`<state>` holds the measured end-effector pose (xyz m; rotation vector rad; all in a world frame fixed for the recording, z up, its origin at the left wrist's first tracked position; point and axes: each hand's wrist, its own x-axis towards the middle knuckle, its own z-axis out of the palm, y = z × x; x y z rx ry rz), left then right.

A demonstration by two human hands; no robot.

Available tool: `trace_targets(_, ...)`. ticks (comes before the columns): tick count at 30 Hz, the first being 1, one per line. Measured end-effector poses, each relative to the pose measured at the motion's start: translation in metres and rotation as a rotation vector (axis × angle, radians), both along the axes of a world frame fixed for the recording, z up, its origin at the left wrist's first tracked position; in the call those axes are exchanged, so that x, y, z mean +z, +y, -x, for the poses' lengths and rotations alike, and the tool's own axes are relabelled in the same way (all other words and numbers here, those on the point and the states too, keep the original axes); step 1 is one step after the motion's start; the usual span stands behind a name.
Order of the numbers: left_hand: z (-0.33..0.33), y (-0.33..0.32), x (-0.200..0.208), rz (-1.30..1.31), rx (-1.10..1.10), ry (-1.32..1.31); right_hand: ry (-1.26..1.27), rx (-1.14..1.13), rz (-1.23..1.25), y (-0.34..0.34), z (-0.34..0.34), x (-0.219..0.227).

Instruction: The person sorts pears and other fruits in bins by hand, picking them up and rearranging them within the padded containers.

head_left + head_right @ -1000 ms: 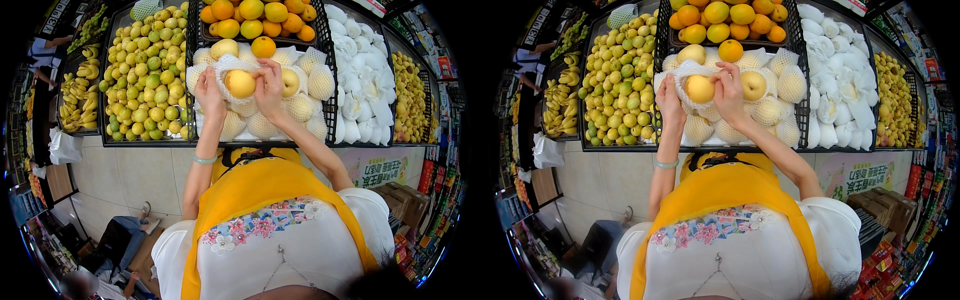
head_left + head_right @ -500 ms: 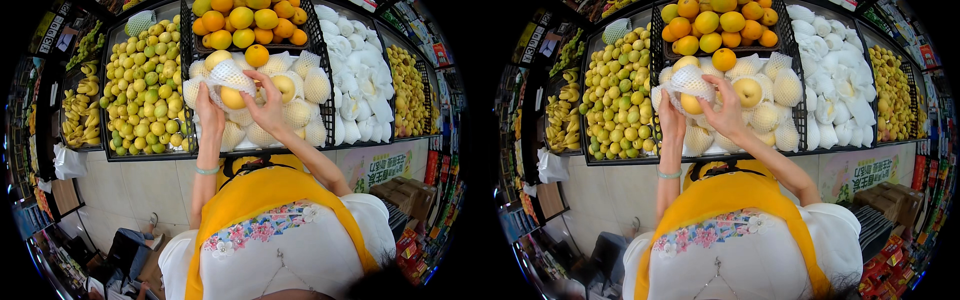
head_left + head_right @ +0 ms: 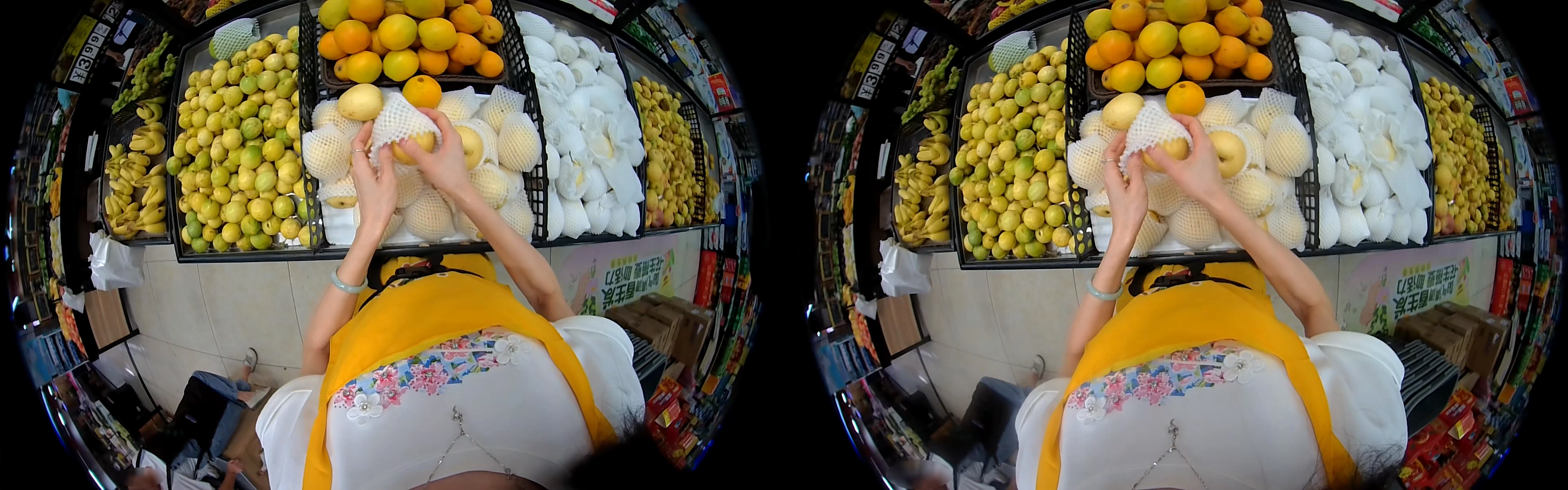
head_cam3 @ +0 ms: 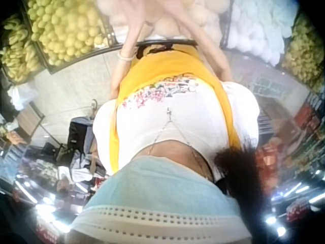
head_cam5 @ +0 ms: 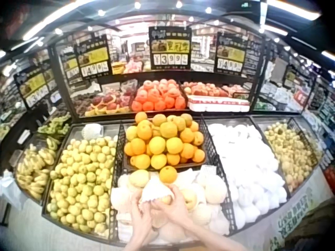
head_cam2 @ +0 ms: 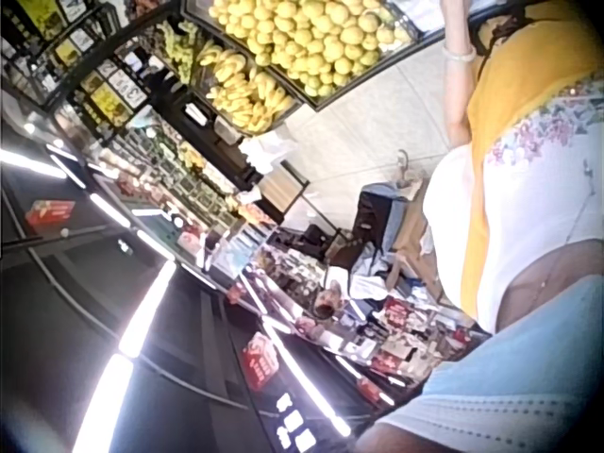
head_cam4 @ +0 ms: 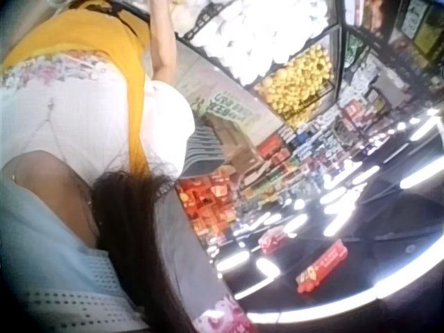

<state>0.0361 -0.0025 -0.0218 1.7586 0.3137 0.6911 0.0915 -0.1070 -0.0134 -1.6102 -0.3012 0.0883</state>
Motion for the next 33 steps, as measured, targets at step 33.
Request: trace_targets(33, 0.028, -0.005, 0.008, 1.012, -0.096, 0.131, -0.331, -0.132, 0.216, 0.01, 0.013, -0.006)
